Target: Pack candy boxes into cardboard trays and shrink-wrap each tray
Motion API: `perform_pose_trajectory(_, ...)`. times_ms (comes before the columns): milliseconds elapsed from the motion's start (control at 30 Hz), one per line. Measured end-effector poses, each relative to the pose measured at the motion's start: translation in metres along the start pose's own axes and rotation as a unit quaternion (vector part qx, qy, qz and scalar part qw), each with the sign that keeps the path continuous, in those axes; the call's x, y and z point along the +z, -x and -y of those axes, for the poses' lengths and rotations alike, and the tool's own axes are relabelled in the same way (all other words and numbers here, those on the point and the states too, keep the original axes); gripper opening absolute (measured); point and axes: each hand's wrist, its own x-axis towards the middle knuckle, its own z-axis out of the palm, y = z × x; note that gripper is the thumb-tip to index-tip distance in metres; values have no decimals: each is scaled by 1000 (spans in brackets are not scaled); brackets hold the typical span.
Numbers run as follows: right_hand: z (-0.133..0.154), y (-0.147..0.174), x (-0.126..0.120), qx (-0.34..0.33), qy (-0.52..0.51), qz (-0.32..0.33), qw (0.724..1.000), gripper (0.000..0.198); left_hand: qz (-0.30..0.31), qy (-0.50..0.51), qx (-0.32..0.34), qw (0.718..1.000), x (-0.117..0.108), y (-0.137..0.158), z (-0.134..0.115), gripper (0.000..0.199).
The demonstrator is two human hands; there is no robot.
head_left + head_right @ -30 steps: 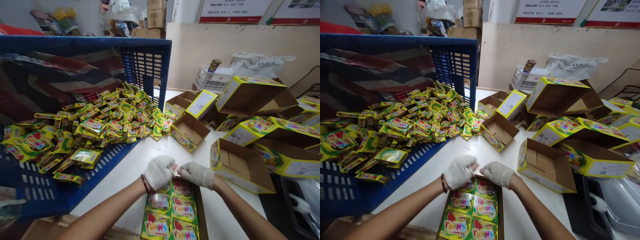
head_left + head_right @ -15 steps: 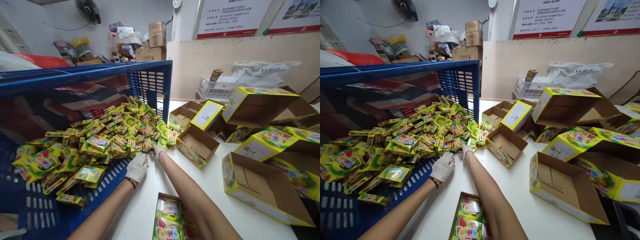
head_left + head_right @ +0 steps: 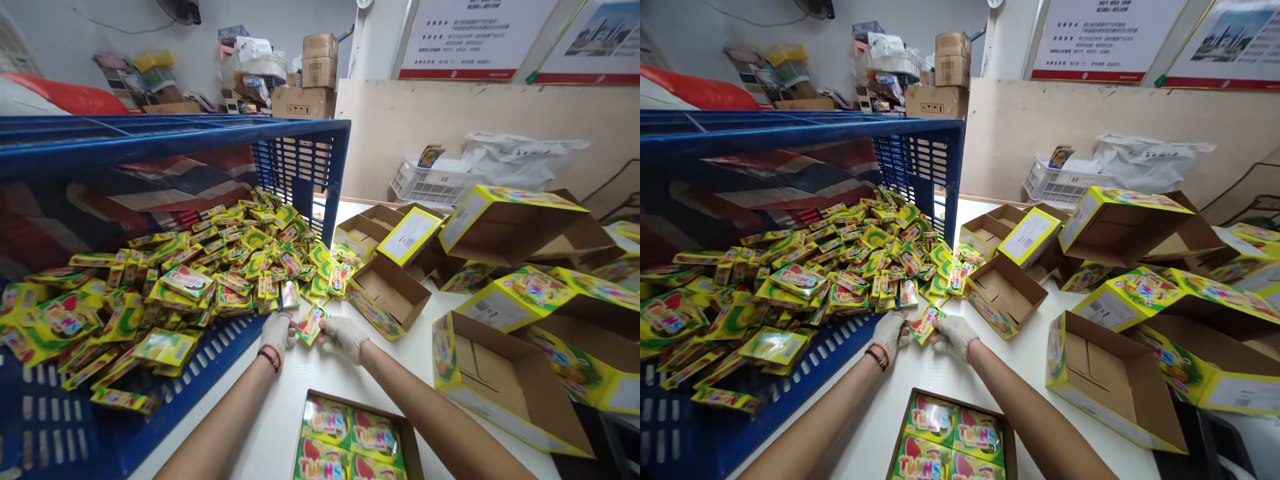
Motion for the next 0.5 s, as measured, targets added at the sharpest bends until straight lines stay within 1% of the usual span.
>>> perform_pose_trajectory(100,-2,9,-18,-15,62,21,998,15,29,74,-59,995,4,-4,-7,27)
perform_pose_trajectory(200,-6,14,-27,-31,150,25,988,20,42,117,-73,990,21,-17,-22,30)
perform_pose_trajectory(267,-7,18,-32,-50,221,24,974,22,40,113,-79,990,34,-24,-25,28)
perform_pose_trajectory(333,-7,23,-37,-79,274,15,958,18,35,88,-79,992,41,-25,-20,26)
perform_pose_trajectory(367,-6,25,-39,-104,307,12,946,16,35,71,-73,994,42,-22,-15,26)
perform_pose_trajectory(400,-4,26,-40,-140,364,13,921,22,37,52,-62,996,41,-19,-8,25)
perform_pose_trajectory(433,-2,26,-40,-183,444,23,877,33,42,30,-45,998,37,-15,-2,24)
perform_pose_trajectory(467,1,24,-39,-227,538,42,811,43,47,5,-24,999,32,-10,4,23)
perform_pose_trajectory(500,3,22,-38,-266,627,64,729,50,51,-21,0,998,26,-6,9,20)
